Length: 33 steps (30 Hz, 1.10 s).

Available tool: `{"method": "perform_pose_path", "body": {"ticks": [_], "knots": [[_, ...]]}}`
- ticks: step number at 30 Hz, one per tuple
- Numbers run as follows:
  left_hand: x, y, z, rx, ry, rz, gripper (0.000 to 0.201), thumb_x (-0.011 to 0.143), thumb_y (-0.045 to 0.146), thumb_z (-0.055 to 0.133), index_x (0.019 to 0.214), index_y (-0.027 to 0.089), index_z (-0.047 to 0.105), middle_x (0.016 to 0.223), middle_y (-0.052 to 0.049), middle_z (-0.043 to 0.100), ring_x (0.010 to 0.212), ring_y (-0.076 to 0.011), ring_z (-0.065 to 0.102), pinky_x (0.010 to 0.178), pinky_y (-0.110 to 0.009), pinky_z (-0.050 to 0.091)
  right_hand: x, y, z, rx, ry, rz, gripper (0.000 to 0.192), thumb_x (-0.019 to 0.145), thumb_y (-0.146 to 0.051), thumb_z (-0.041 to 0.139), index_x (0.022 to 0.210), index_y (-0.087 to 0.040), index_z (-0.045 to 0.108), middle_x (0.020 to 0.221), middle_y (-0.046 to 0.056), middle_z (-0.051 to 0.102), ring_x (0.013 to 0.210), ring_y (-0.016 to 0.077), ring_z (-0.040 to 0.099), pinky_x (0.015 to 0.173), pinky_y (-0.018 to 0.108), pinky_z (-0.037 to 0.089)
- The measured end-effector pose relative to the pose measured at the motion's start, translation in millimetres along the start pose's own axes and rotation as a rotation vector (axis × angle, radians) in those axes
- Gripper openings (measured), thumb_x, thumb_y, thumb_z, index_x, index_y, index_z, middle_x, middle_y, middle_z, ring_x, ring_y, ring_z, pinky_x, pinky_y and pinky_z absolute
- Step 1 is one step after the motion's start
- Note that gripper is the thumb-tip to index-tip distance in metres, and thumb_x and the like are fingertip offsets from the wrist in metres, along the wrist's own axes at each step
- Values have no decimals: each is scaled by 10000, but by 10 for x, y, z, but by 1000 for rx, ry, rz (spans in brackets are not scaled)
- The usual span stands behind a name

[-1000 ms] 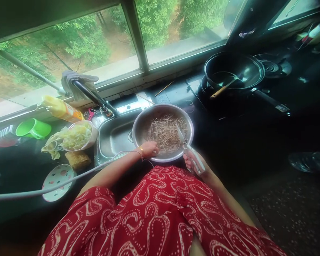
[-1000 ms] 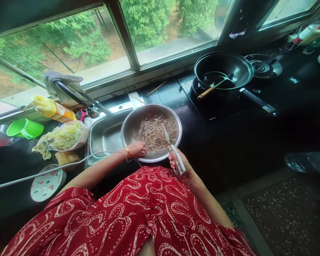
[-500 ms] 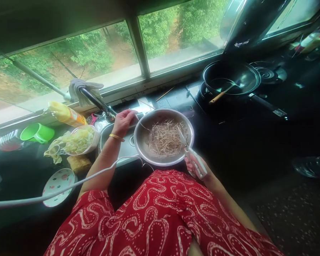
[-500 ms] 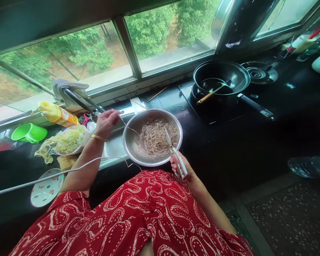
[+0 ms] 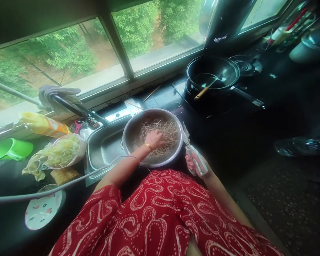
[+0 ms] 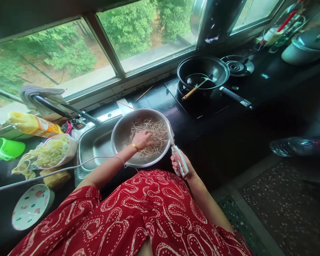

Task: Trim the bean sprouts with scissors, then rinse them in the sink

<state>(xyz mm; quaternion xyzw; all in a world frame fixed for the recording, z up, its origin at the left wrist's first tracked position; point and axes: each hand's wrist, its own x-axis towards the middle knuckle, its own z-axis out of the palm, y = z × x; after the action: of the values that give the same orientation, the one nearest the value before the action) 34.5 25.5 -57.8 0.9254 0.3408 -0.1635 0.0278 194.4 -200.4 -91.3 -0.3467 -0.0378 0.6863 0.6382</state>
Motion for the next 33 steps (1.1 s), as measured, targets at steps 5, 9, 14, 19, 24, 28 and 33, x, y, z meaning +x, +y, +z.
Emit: {"method": "perform_pose_path", "body": {"ticks": [5, 9, 14, 19, 24, 28, 33], "knots": [[-63, -205, 22, 132, -56, -147, 302, 904, 358, 488, 1140, 268, 654, 1266, -133, 513, 1103, -315, 506, 849, -454, 446, -19, -24, -36, 27, 18, -7, 430, 749, -390, 711, 1118, -245, 542, 690, -44, 562, 449, 49, 431, 389, 159, 363], [-278, -317, 3, 104, -240, -12, 446, 840, 352, 582, 1284, 395, 573, 1476, -85, 366, 1185, -326, 477, 872, -459, 459, 2, -48, -31, 38, 15, 25, 430, 754, -378, 710, 1122, -245, 534, 686, -47, 564, 445, 44, 431, 393, 150, 363], [-301, -280, -324, 76, -274, 8, 391, 855, 373, 520, 1230, 353, 629, 1388, -62, 513, 1158, -282, 530, 899, -416, 459, 40, -90, -30, 48, 11, 16, 449, 735, -370, 732, 1114, -236, 533, 689, -44, 568, 447, 44, 434, 384, 145, 356], [241, -165, -830, 29, -234, -66, 399, 875, 499, 454, 866, 237, 755, 874, -67, 717, 851, -219, 657, 751, -285, 471, 0, -128, -146, 65, 38, -18, 528, 704, -402, 764, 1153, -245, 535, 687, -46, 570, 449, 45, 433, 386, 150, 366], [1518, 134, -735, -67, -50, -30, 330, 882, 391, 496, 1091, 242, 704, 1084, -68, 697, 1004, -230, 636, 828, -279, 475, -121, -145, -435, 98, 108, -20, 503, 681, -433, 787, 1085, -247, 551, 680, -45, 555, 436, 36, 415, 381, 150, 356], [2496, 295, -527, -85, -71, -73, 461, 861, 216, 525, 1320, 250, 561, 1295, -89, 588, 1151, -199, 576, 945, -253, 440, -248, -133, -782, 133, 208, -52, 483, 693, -409, 782, 1099, -270, 560, 706, -39, 553, 457, 32, 415, 399, 150, 357], [3031, 246, -434, -84, -80, -180, 480, 816, 99, 532, 1292, 158, 558, 1262, -193, 578, 1068, -235, 626, 843, -298, 496, -363, -118, -1220, 185, 313, -69, 479, 687, -423, 779, 1101, -313, 565, 707, -39, 539, 443, 40, 407, 386, 169, 343]]}}
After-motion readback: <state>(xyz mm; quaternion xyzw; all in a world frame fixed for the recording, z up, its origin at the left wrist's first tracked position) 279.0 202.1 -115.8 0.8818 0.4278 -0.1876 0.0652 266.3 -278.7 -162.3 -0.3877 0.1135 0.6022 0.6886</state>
